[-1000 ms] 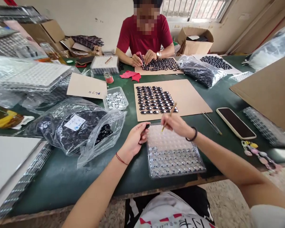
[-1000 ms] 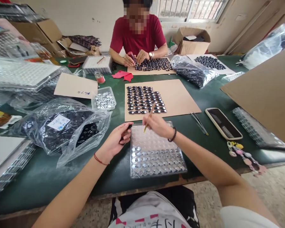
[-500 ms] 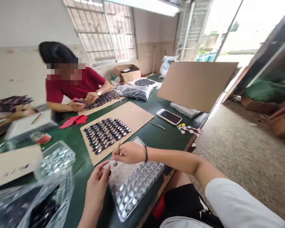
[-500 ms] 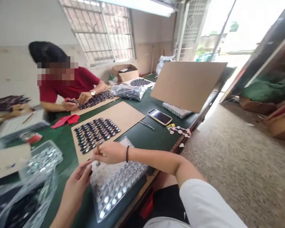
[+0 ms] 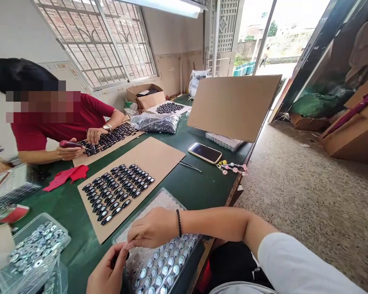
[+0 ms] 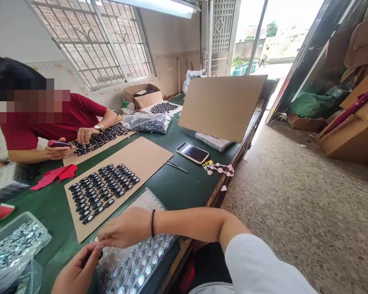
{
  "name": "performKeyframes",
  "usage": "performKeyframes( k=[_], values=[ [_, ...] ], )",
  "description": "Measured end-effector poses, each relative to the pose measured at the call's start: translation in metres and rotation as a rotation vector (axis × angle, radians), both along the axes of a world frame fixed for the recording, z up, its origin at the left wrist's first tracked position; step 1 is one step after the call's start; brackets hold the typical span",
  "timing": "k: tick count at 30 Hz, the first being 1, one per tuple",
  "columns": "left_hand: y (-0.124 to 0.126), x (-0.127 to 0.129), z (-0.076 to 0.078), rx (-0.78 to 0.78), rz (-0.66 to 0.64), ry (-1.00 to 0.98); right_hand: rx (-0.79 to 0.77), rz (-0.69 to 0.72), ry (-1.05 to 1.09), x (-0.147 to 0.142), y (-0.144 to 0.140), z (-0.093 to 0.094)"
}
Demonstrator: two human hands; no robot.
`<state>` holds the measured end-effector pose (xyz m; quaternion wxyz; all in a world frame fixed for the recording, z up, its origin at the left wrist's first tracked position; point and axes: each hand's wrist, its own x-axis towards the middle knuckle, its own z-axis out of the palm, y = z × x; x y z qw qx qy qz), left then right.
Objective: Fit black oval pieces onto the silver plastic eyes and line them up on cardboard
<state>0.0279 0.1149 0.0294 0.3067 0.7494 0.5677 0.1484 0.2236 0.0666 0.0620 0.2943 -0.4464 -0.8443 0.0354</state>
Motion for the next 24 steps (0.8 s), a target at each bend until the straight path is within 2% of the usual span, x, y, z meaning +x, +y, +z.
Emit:
performKeyframes(
  k=[4,7,10,13,15,18,21,24],
  values=[
    [-0.013,0.003,0.014,-0.028,0.037,-0.151,-0.075,0.006,0.140,0.000,-0.005,0.001],
    [-0.027,0.011,0.022,-0.127,0.187,-0.434,-0.109,0.010,0.483,0.002,-0.009,0.000],
    [-0.037,0.022,0.023,-0.313,0.185,-0.678,-0.271,0.030,0.804,0.001,-0.008,-0.005],
    [-0.047,0.032,0.020,-0.359,0.247,-0.793,-0.432,0.072,0.993,-0.003,-0.009,-0.009],
    [-0.051,0.034,0.020,-0.362,0.260,-0.826,-0.456,0.082,1.023,-0.004,-0.011,-0.008],
    [-0.043,0.027,0.026,-0.370,0.256,-0.891,-0.413,0.034,1.060,0.000,-0.013,-0.005],
    [-0.019,0.008,0.034,-0.344,0.379,-1.148,-0.371,-0.032,1.138,0.005,-0.012,-0.002],
    [-0.003,-0.009,0.035,-0.376,0.486,-1.377,-0.384,-0.035,1.135,0.006,-0.013,-0.002]
  ],
)
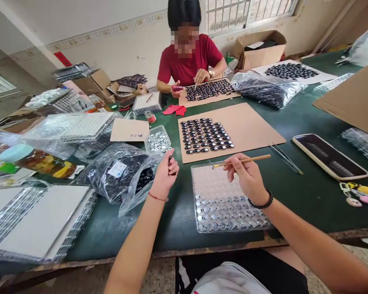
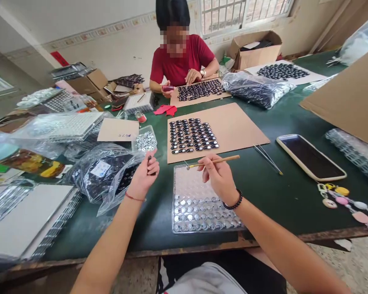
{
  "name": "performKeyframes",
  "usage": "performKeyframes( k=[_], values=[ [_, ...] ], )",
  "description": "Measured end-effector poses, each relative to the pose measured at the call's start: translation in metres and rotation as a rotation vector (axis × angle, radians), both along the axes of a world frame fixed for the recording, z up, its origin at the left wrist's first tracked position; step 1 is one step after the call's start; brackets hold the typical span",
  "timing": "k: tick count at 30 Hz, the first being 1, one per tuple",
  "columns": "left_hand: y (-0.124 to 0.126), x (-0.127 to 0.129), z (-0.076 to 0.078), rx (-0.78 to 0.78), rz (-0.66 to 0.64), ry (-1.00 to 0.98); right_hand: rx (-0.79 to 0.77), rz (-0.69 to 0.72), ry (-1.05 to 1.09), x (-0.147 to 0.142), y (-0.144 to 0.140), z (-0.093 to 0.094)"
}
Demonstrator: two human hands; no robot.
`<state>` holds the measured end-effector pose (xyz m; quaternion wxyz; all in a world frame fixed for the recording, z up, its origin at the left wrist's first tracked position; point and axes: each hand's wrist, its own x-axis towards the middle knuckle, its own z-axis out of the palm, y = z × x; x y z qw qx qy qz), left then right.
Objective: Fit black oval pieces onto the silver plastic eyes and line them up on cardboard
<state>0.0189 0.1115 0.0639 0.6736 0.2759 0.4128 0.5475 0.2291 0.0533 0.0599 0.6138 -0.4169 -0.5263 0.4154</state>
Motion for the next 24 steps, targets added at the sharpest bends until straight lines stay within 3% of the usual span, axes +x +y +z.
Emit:
performKeyframes(
  k=[4,10,15,18,24],
  values=[
    [-0.015,0.008,-0.012,0.004,-0.188,0.195,0.018,0.045,-0.079,-0.005,-0.004,-0.003],
    [-0.049,0.034,-0.014,0.203,-0.423,0.663,0.094,0.039,-0.180,-0.005,-0.007,-0.006],
    [-0.050,0.035,-0.016,0.266,-0.447,0.797,0.190,0.031,-0.420,-0.005,-0.007,-0.004],
    [-0.049,0.035,-0.018,0.280,-0.447,0.813,0.276,0.118,-0.551,-0.006,-0.009,-0.004],
    [-0.048,0.035,-0.015,0.269,-0.459,0.864,0.319,0.171,-0.670,-0.007,-0.012,-0.007]
  ],
)
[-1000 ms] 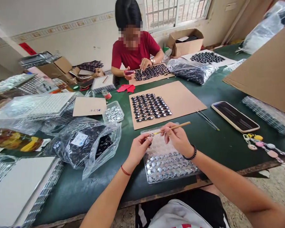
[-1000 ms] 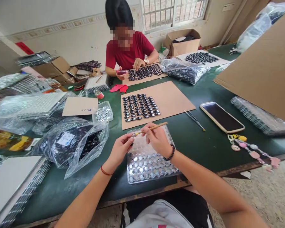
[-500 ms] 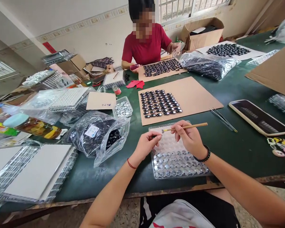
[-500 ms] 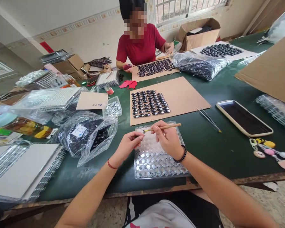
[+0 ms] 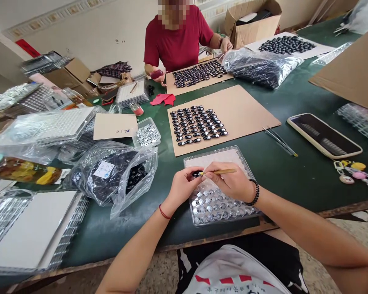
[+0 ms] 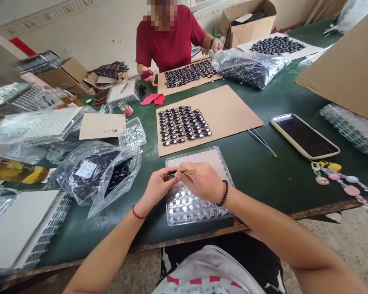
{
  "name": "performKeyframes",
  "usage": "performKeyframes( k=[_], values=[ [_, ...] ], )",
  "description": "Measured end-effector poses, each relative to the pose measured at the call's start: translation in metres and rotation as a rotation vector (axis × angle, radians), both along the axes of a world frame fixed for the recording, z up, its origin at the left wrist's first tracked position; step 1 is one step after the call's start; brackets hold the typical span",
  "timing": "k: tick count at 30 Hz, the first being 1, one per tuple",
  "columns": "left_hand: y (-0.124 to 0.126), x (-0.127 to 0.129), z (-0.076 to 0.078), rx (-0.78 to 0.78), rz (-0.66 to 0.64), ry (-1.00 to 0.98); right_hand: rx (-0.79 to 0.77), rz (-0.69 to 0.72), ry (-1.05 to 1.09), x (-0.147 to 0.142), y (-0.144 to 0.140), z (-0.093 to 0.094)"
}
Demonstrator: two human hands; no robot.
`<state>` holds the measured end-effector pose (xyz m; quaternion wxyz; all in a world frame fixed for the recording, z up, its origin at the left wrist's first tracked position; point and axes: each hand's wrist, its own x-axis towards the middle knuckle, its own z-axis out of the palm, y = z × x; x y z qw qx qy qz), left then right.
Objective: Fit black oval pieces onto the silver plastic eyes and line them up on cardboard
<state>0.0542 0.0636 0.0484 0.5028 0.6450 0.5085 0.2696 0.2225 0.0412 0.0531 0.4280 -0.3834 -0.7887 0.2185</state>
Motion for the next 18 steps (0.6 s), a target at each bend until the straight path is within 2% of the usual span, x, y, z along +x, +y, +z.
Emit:
performKeyframes(
  k=[6,18],
  values=[
    [-0.0006,-0.0011,-0.0026,-0.036,-0.010,-0.062,0.056,-0.039,-0.022,0.0002,0.0013,-0.0003],
    [-0.0007,-0.0012,-0.0009,-0.015,-0.046,-0.018,0.014,0.000,-0.081,-0.0004,0.0010,-0.0027]
  ],
)
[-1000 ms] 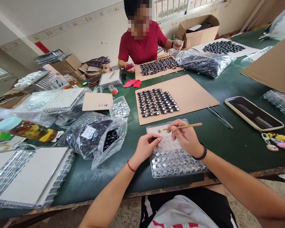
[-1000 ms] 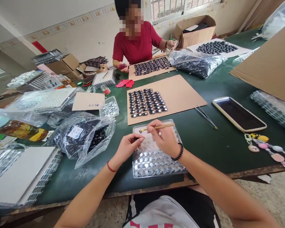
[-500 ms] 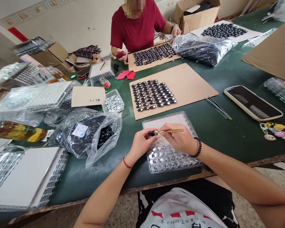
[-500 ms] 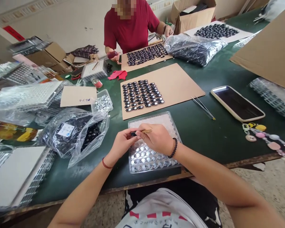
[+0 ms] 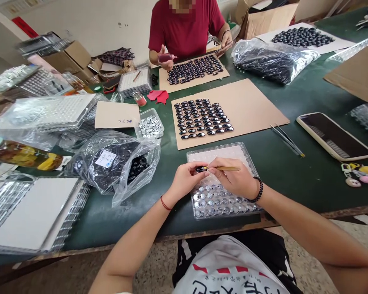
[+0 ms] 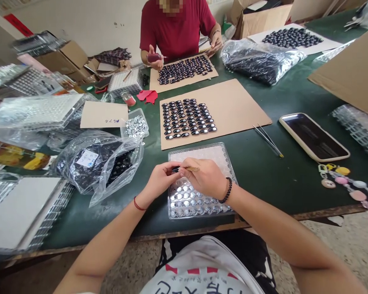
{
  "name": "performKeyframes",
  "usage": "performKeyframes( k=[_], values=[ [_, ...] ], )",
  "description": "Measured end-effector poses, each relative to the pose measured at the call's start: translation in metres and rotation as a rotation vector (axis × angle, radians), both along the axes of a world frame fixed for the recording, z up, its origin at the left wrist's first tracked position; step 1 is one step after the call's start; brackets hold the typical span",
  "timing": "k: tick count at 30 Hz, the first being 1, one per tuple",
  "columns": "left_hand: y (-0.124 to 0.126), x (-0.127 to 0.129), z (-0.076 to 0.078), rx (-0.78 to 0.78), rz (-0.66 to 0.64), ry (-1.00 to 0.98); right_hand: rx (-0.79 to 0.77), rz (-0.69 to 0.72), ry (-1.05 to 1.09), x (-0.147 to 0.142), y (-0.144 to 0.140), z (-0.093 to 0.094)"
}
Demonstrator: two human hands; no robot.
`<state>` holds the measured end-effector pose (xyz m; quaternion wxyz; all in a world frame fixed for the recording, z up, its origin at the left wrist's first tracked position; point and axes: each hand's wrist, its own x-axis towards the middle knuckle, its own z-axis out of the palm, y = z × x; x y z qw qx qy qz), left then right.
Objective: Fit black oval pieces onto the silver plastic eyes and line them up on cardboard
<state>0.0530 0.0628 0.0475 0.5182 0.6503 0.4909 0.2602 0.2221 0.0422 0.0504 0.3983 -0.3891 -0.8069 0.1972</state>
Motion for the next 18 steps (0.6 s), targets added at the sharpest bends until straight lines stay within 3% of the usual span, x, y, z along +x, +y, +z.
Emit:
performKeyframes(
  k=[7,9,14,18],
  values=[
    [0.000,0.002,-0.007,0.095,0.028,-0.021,0.010,0.042,-0.078,-0.004,-0.003,-0.001],
    [-0.002,0.003,-0.008,0.079,0.045,-0.053,-0.100,0.047,0.025,-0.003,0.000,-0.002],
    [-0.010,0.005,0.002,0.018,-0.058,-0.041,-0.656,0.073,0.498,0.003,0.014,-0.003],
    [-0.009,0.003,0.007,0.041,-0.025,-0.013,-0.667,0.036,0.413,0.003,0.017,-0.001]
  ],
)
